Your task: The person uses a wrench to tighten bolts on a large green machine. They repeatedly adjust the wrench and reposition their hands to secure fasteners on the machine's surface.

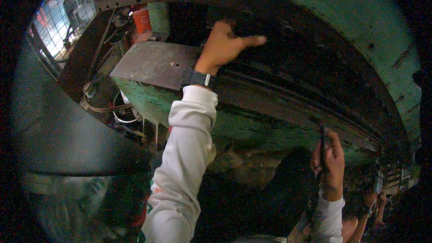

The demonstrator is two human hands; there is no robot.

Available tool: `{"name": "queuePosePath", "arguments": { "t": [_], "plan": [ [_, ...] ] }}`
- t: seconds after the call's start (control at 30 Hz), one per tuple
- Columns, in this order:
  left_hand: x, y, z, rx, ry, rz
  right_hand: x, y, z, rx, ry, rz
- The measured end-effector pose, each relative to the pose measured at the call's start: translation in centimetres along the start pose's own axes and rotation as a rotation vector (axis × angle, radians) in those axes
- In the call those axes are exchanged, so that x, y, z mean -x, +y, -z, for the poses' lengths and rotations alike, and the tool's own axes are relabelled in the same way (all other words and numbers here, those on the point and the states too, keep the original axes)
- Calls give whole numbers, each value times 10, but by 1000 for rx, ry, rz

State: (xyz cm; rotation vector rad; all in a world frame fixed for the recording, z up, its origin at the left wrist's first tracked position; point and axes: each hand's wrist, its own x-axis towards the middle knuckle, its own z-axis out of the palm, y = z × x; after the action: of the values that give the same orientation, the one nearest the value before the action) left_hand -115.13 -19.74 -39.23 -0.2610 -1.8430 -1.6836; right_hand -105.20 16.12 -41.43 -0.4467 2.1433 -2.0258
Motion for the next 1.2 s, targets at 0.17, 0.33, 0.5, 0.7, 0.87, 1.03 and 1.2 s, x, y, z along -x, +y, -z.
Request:
{"name": "queuePosePath", "arguments": {
  "t": [0.17, 0.33, 0.5, 0.7, 0.87, 1.03, 1.2],
  "plan": [
    [-6, 2, -4, 105, 3, -50, -35, -39, -36, 60, 103, 59],
    [-6, 0, -2, 135, -1, -71, -53, -68, -39, 337, -38, 163],
    [-7, 8, -5, 0, 53, -25, -56, -85, -36, 656, -118, 178],
    [-1, 19, -10, -153, 186, 81, -56, -87, -41, 781, 21, 348],
    [-4, 13, -14, -7, 90, 35, -106, -138, -107, 1323, -112, 1196],
    [-12, 11, -9, 69, 3, -84, -151, -172, -148, 1750, -226, 1361],
    [-7, 0, -14, 167, 46, -164, -160, -178, -158, 1856, -361, 1415]
  ]
}}
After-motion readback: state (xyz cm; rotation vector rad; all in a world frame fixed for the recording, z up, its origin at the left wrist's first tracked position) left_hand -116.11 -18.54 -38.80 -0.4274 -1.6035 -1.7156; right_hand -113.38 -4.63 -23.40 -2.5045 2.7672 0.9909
